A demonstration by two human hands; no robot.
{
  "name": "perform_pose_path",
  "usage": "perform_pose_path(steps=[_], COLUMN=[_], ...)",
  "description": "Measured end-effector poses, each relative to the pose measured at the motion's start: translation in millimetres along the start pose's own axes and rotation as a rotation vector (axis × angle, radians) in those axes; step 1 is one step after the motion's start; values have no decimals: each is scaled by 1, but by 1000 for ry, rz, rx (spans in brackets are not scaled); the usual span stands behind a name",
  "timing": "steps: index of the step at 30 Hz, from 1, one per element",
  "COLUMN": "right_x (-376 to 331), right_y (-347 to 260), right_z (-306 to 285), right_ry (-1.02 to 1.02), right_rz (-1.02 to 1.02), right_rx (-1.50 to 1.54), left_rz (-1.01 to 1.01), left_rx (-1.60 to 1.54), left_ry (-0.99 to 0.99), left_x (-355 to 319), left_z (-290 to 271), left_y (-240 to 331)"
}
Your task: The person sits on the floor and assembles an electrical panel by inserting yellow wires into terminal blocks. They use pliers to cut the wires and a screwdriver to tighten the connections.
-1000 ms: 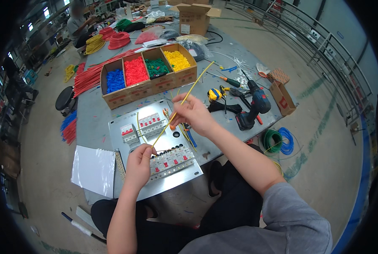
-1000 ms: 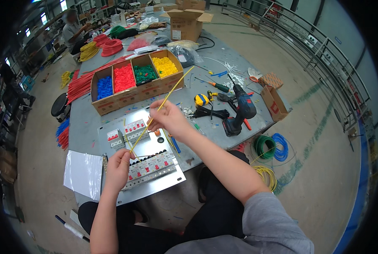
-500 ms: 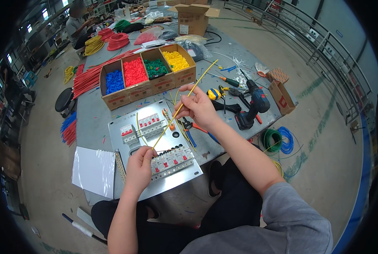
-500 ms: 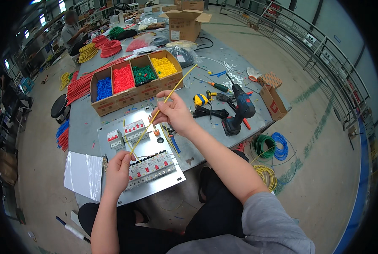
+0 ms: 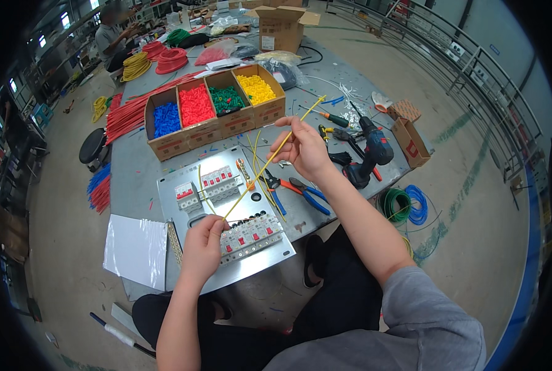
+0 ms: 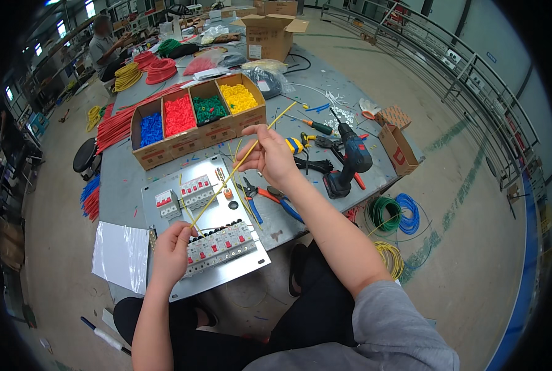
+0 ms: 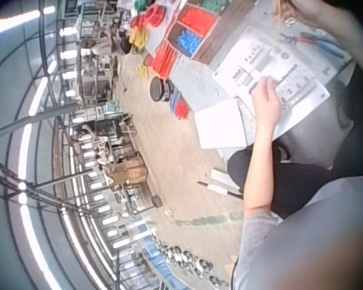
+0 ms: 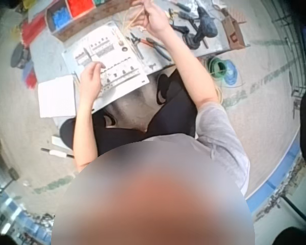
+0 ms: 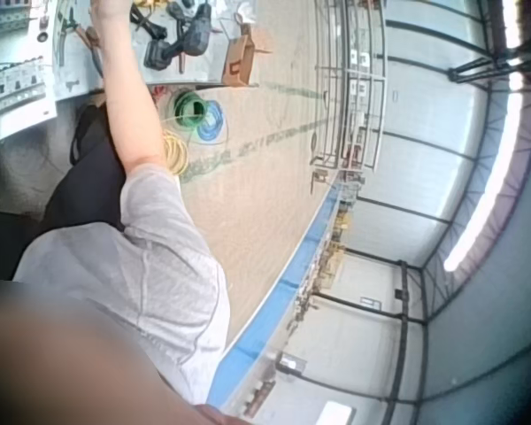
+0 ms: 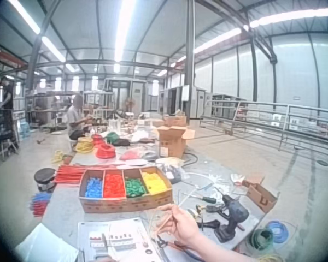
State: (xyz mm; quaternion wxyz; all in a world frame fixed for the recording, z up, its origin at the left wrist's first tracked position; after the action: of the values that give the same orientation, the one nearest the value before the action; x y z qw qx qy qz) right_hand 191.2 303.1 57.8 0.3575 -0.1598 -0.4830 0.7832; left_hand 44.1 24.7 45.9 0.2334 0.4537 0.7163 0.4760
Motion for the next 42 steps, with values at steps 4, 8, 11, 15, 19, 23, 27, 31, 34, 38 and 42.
perform_pose_path(steps=[4, 8, 11, 15, 19, 23, 27, 31, 34, 38, 42], right_x=[2, -1, -7, -29, -32, -26, -14, 2, 10, 9, 8], right_y=[-1, 3, 32, 66, 70, 52, 35, 4, -4, 25, 56], right_z=[-7, 4, 11, 41, 45, 38, 20, -10, -33, -34, -45], right_ry=[-39, 78, 6, -133, -158, -106, -18, 168, 213, 95, -107], right_rz=[16, 105, 168, 330, 305, 208, 149, -45, -32, 285, 622], right_rx=[3, 44, -106, -48, -60, -46, -137, -347, -627, -1111, -1377], left_rz=[9, 48, -46, -58, -66, -88, -104, 167, -113, -477, -544], left_rx=[27, 7, -1, 46, 57, 100, 117, 440, 637, 629, 541], left_ry=[-9, 49, 9, -5, 19, -17, -88, 109, 34, -118, -154], left_x=[0, 1, 3, 3, 3, 2, 0, 11, 27, 42, 52], left_z=[3, 2, 7, 11, 10, 6, 6, 1, 0, 14, 19], left_y=[3, -1, 1, 1, -6, -11, -3, -31, -61, -92, -111])
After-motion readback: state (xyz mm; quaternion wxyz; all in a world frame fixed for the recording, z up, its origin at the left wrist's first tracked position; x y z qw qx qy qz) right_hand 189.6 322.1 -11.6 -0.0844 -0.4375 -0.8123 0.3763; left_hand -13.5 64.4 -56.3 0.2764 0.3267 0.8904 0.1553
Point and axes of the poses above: each hand's wrist, its own x-axis towards the middle knuckle, its own z-axis out of the palm, y = z × x, the point moved 3 cm from there along x, towards the middle knuckle, and after that the axes turned 4 degrees about y, right-handed, at the moved point
